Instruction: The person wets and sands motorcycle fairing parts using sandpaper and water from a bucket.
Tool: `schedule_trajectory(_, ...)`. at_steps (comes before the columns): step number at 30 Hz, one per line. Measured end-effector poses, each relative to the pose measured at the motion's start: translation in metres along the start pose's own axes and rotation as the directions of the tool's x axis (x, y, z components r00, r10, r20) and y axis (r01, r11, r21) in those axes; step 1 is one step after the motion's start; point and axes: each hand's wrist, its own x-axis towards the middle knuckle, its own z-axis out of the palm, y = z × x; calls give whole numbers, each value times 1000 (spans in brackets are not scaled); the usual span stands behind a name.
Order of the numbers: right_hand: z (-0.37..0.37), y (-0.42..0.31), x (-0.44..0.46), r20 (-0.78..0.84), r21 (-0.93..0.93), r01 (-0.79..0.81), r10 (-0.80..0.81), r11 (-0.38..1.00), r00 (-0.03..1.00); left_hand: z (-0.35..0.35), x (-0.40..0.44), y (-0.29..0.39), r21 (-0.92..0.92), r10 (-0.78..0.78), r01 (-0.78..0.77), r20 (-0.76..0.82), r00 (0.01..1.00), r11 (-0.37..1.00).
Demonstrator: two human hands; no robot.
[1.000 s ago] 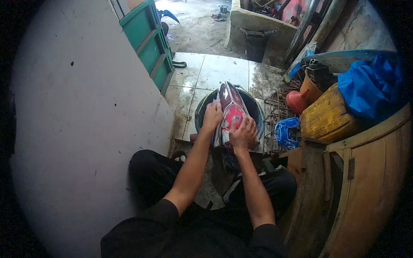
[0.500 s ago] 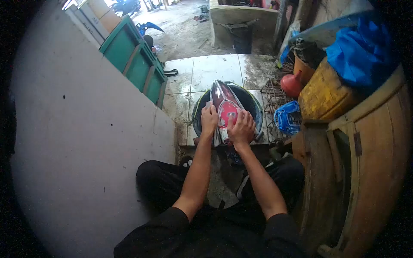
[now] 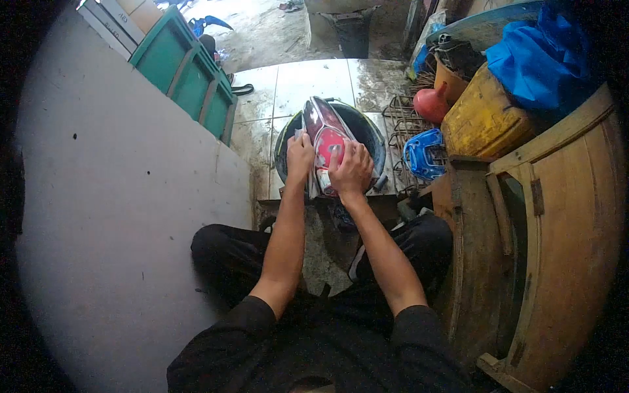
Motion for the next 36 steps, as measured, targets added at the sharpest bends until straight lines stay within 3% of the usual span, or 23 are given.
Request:
schedule_trajectory(2,2,0,-1,-8,12,1,-1,1000,1000,0,-28,-2,52,135,-132,-67,989,990)
schedule_trajectory(7,-1,3,0,-16,29,24,-23,999,1000,-4,-76,8,150,208,-190,-121,970,970)
schedule_trajectory(11,-1,0,0,5,-8,18,-18,1000,1000,1,-20,14,58,91,-86,-95,991,995)
schedule_trajectory(13,-1,1,0,27,-9,10,-10,1000,1000,1,16,-2,151,214,-210,-12,977,966)
schedule_trajectory(16,1,-1,1,30,1,-21,21,1000,999,-6,-2,7,78,80,-79,-6,997,994)
schedule_trajectory(17,0,-2,0,31,6,-23,22,1000,999,-9,-18,5,-5,125,-125,-28,992,992)
schedule_trajectory(22,-2,-1,0,12,-1,-2,2,1000,1000,-11,-80,3,-43,167,-169,-38,985,985)
schedule_trajectory(27,-5,-2,0,-8,19,6,-6,1000,1000,1,-12,-1,-18,117,-117,-9,993,993)
schedule_trajectory(29,-4,-3,3,-17,37,-2,3,999,1000,5,18,-7,-54,10,-5,84,996,999)
schedule_trajectory(33,-5,-2,3,-25,69,-24,26,997,999,19,10,-40,-160,71,-51,121,990,986)
schedule_trajectory(34,-6,-1,2,-21,56,-13,14,998,1000,4,-25,-18,-77,108,-106,15,994,991)
schedule_trajectory(36,-4,0,3,-18,45,-5,6,999,1000,-1,-64,-12,-98,87,-90,-30,996,991)
